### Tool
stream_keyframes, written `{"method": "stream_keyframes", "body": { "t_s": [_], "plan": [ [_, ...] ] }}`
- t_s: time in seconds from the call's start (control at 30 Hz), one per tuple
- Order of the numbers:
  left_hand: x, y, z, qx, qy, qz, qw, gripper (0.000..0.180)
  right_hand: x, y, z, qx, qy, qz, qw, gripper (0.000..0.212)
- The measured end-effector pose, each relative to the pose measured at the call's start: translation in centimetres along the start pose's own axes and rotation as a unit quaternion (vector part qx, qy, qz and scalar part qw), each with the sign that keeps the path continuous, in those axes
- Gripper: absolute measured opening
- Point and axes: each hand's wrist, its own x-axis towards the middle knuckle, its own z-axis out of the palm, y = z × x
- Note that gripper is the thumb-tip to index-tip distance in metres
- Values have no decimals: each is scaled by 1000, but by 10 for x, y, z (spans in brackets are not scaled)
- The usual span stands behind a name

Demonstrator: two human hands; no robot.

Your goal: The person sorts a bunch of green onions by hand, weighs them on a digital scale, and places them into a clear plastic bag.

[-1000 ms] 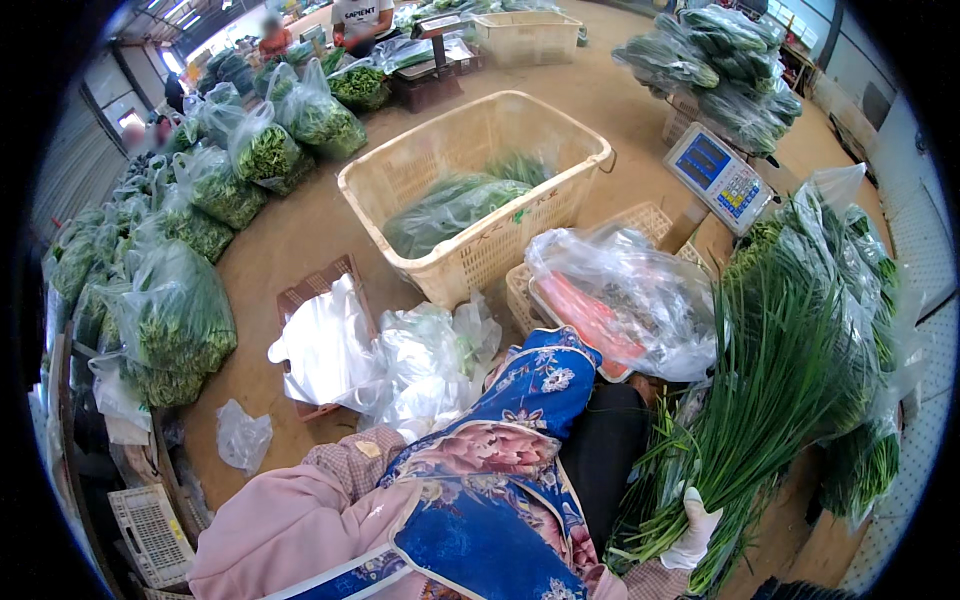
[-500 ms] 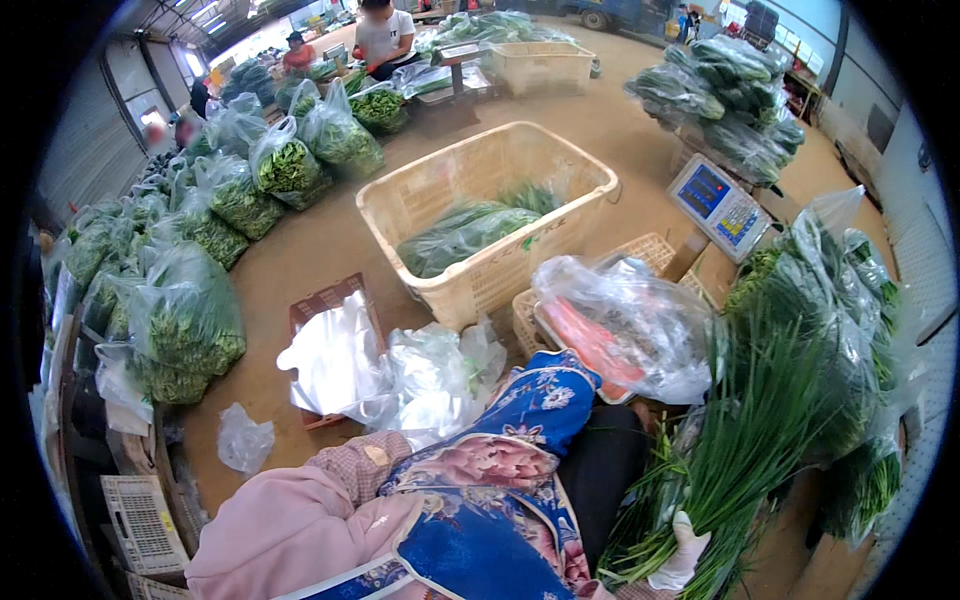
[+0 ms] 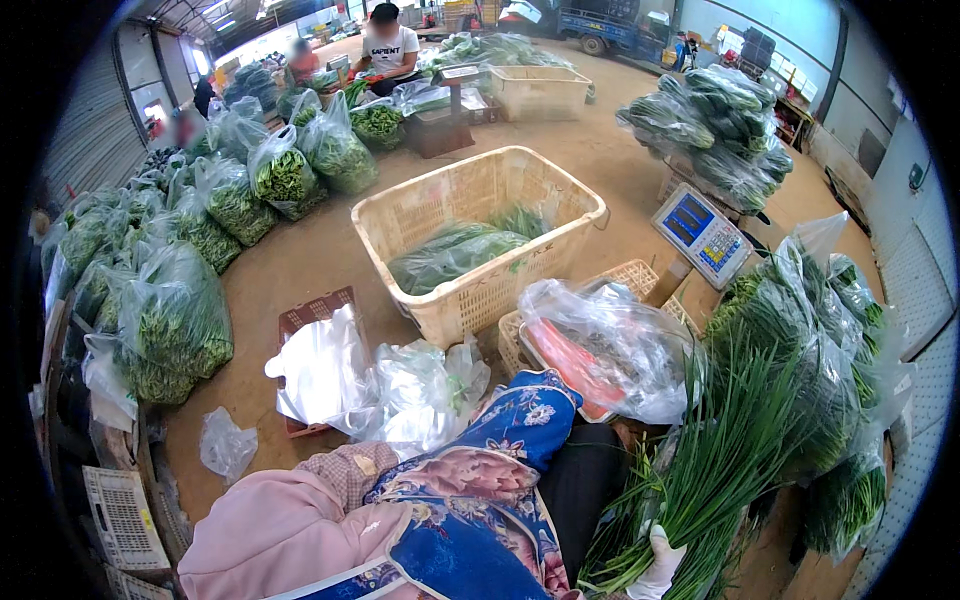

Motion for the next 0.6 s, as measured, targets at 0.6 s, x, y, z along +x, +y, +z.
{"method": "stream_keyframes", "body": {
  "t_s": [0.6],
  "plan": [
    [3, 0, -2, 0, -20, 21, 1000, 28, 21, 7, -26, -40, 26, 87, 995, 25]
  ]
}}
